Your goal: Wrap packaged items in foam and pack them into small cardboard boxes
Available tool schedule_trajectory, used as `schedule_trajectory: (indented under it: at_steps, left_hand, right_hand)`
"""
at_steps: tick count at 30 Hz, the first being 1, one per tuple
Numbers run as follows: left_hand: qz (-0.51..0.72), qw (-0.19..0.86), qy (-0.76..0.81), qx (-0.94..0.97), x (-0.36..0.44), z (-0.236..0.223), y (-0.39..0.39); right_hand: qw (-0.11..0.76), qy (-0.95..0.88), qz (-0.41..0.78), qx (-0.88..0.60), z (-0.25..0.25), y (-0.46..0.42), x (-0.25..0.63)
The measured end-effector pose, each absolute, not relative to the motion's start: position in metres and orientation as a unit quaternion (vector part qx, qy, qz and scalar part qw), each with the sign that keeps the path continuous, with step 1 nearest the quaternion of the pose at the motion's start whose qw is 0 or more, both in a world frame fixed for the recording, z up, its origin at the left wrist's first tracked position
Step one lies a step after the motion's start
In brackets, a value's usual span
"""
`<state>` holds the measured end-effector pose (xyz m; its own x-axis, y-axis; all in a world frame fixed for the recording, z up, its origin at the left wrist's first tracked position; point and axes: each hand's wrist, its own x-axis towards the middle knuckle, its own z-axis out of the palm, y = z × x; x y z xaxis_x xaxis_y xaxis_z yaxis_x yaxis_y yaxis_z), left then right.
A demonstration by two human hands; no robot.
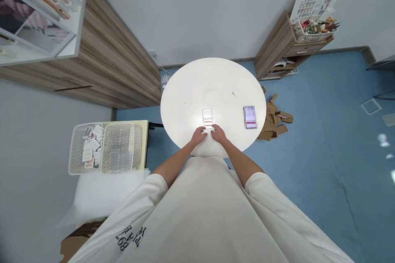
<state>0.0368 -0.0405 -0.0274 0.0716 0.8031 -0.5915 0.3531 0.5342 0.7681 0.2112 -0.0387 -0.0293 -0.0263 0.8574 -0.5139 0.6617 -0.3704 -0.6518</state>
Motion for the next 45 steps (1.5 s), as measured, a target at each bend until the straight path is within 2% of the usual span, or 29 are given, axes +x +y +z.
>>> schedule_trajectory:
  at_steps: [9,14,24,38,42,45]
  left_hand:
    - [0.251,0.509,0.698,0.438,0.003,-0.005,-0.05]
    - [0.304,0.455,0.718,0.429,-0.041,0.019,-0.063]
    - [0.401,0.369,0.748,0.38,-0.157,0.061,-0.105]
    - [0.458,0.232,0.778,0.363,-0.401,0.062,-0.167]
    - [0.431,0.176,0.814,0.347,-0.459,0.052,-0.18]
    - [0.383,0.173,0.849,0.321,-0.498,0.04,-0.183]
  right_hand:
    - [0.185,-0.615,0.424,-0.639,-0.016,-0.033,0.216]
    - [0.178,-0.675,0.431,-0.571,0.006,-0.014,0.176]
    - [0.152,-0.783,0.425,-0.427,0.047,-0.005,0.022]
    - [0.105,-0.846,0.403,-0.332,0.055,-0.055,-0.235]
    - [0.097,-0.847,0.416,-0.315,0.058,-0.066,-0.283]
    - [0.085,-0.848,0.424,-0.306,0.064,-0.069,-0.309]
